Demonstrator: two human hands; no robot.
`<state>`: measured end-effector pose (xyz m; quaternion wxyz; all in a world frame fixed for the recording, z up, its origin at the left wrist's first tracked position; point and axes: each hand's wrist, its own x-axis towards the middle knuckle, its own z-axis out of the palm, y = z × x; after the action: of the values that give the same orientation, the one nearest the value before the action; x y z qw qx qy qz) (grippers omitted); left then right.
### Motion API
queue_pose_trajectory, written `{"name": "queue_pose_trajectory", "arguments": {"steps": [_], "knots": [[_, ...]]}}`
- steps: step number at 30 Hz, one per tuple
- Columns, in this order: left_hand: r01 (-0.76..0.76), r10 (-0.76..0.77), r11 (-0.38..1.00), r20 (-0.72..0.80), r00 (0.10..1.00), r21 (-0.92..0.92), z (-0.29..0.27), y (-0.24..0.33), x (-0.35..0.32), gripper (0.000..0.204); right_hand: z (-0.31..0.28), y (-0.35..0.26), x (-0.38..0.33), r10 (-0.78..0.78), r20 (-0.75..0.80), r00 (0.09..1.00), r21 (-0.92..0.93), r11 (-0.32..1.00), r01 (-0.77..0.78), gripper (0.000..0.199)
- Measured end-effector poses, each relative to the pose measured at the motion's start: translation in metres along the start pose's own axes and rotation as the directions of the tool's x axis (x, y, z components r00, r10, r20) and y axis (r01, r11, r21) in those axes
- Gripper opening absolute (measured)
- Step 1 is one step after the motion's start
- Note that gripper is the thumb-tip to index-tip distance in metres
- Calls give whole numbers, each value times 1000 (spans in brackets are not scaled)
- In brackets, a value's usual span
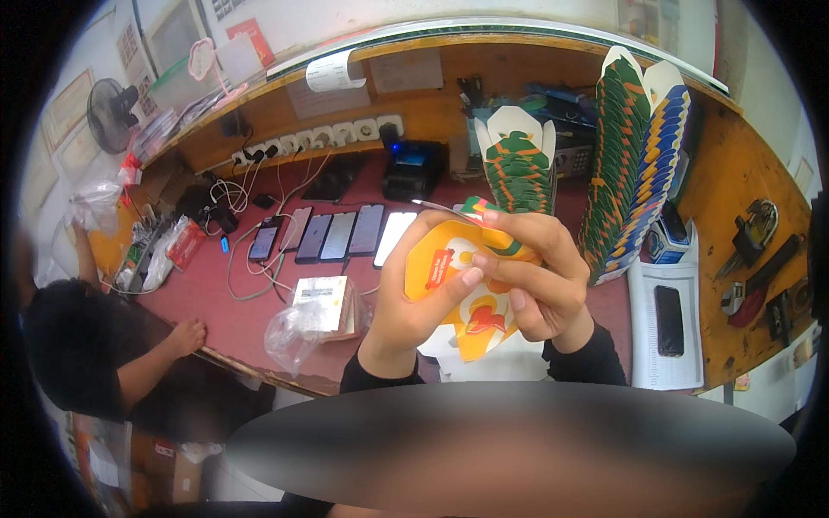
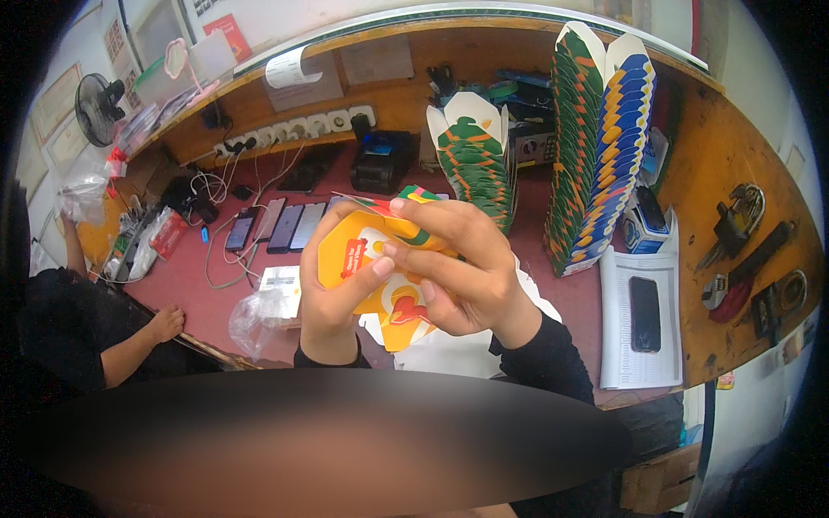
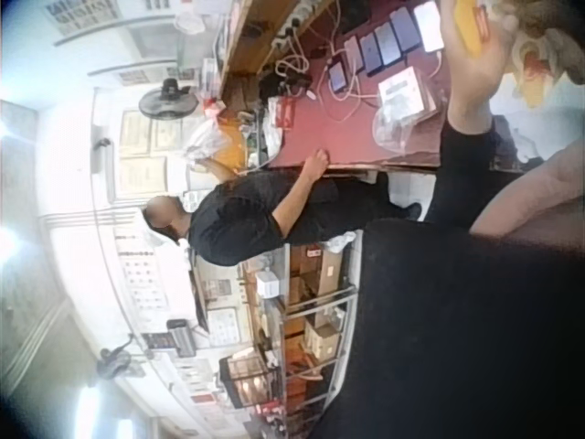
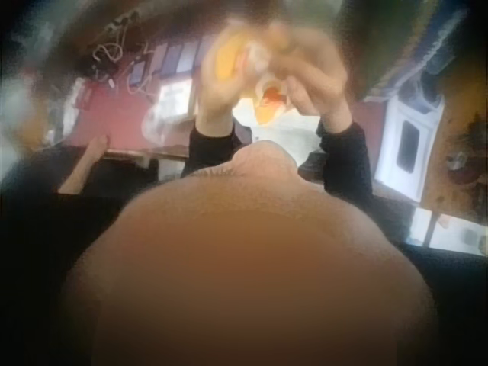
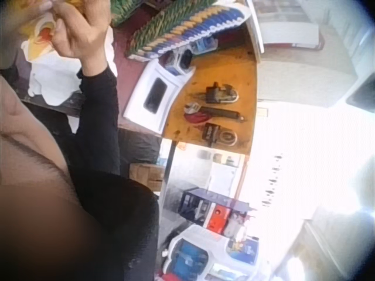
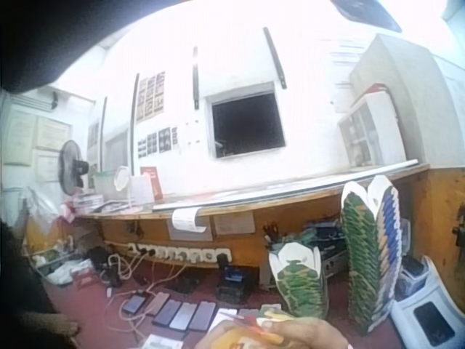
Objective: The person folds flat white paper cutouts into small decorative boxes, tucks flaps to form the shape, and places the finished boxes on the counter. They repeat this process with multiple units, handling each piece by hand.
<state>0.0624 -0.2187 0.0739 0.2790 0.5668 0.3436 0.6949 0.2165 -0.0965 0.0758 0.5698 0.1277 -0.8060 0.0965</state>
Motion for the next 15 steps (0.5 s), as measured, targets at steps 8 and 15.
{"name": "queue_pose_trajectory", "arguments": {"steps": [8,15], "knots": [[-140,125,912,62,990,387,0,0,3,23,-6,-3,2,343,-111,933,207,926,-316,36],[-344,334,812,107,936,471,-5,-6,-8,26,-7,-13,0,211,-91,973,-16,977,-213,28]]}}
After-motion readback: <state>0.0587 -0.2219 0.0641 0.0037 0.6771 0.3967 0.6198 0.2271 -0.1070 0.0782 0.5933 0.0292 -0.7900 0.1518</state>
